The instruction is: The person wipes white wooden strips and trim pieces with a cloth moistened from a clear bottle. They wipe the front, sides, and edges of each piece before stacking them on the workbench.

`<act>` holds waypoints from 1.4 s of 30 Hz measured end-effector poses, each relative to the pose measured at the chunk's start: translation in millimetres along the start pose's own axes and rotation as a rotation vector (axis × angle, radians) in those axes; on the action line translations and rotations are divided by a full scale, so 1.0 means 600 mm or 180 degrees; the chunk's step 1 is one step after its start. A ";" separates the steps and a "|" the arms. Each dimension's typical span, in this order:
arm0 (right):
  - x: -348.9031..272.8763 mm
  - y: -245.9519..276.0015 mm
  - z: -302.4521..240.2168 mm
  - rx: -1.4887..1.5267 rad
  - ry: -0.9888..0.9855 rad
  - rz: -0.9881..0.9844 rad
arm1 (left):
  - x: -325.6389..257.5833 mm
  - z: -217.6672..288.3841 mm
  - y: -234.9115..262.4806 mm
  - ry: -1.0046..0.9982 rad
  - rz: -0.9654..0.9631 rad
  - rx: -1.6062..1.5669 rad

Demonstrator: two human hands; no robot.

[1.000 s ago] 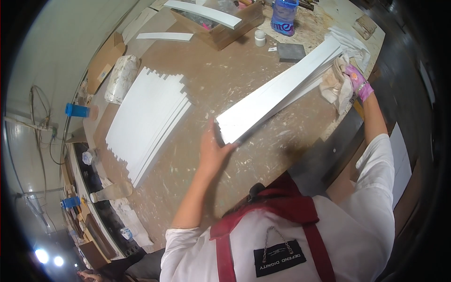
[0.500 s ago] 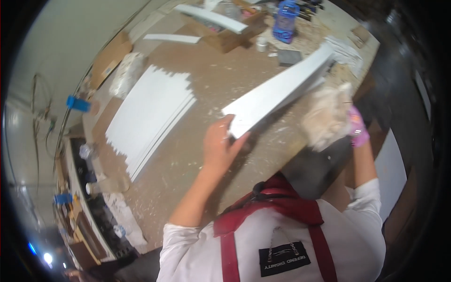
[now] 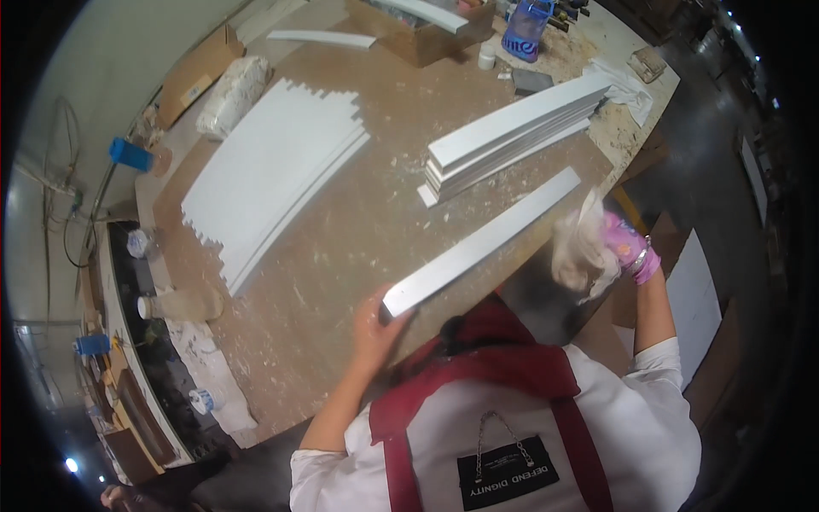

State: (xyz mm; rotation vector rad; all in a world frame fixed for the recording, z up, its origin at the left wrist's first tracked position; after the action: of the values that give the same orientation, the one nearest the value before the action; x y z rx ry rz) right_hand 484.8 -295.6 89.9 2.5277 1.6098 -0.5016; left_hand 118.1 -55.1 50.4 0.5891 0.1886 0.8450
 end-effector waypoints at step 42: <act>0.130 -0.059 0.073 -0.4708 0.1798 0.1896 | -0.045 -0.064 0.031 -0.0231 -0.0071 0.0727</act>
State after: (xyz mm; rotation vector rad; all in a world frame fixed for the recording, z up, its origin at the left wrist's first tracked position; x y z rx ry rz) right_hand 473.5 -224.0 26.3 1.6959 0.6140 1.1133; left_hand 73.5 -50.0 27.1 0.8289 0.2267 0.7844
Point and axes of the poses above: each hand's wrist, its own x-axis towards the middle knuckle, its own y-axis out of the back of the hand, z = x × y, the point moved 4 cm from there along x, towards the middle knuckle, and after that the axes turned 3 degrees about z, right-handed, at the moved point
